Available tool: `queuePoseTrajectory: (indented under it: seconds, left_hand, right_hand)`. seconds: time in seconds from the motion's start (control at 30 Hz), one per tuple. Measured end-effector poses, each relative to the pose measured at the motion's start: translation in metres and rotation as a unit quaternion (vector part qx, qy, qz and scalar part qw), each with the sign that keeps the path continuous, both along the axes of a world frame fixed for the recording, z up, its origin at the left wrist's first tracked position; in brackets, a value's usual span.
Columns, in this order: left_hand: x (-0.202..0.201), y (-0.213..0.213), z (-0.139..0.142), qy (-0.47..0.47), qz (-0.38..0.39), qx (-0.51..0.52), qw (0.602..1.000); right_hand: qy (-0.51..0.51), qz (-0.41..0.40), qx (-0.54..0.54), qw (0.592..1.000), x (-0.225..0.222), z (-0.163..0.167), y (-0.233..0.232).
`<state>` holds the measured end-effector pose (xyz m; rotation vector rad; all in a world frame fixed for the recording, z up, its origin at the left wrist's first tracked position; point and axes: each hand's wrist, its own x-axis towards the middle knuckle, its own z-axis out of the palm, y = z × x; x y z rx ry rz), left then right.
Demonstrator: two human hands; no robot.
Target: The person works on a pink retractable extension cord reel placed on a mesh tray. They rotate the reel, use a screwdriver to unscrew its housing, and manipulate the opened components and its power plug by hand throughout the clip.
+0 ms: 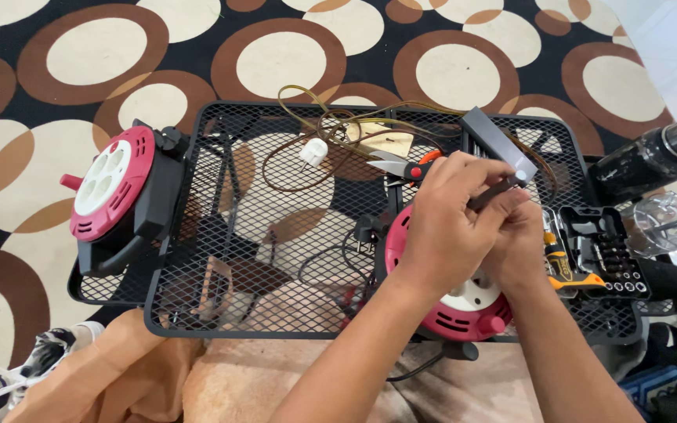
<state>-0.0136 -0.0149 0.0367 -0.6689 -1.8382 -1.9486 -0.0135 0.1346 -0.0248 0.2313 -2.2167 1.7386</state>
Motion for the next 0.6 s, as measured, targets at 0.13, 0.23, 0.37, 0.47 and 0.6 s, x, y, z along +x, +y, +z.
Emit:
queuePoseTrajectory:
  seconds: [0.13, 0.23, 0.37, 0.47, 0.6]
  left_hand:
    - [-0.005, 0.006, -0.008, 0.042, 0.042, -0.041, 0.997]
    - [-0.006, 0.009, -0.015, 0.054, 0.069, -0.037, 0.995]
    - [-0.006, 0.001, -0.021, 0.039, 0.073, -0.017, 0.996]
    - [-0.006, -0.008, -0.022, 0.010, 0.049, -0.006, 0.999]
    - [-0.003, -0.014, -0.020, -0.022, 0.005, 0.027, 0.999]
  right_hand:
    - [-0.022, -0.010, 0.030, 0.999, 0.000, 0.002, -0.009]
    - [-0.021, 0.045, -0.022, 0.999, 0.004, 0.005, -0.017]
    - [0.011, 0.129, -0.084, 0.988, 0.007, 0.009, -0.028]
    - [-0.006, 0.115, -0.093, 0.989, 0.008, 0.010, -0.035]
    - [0.013, 0.090, -0.053, 0.994, 0.009, 0.013, -0.038]
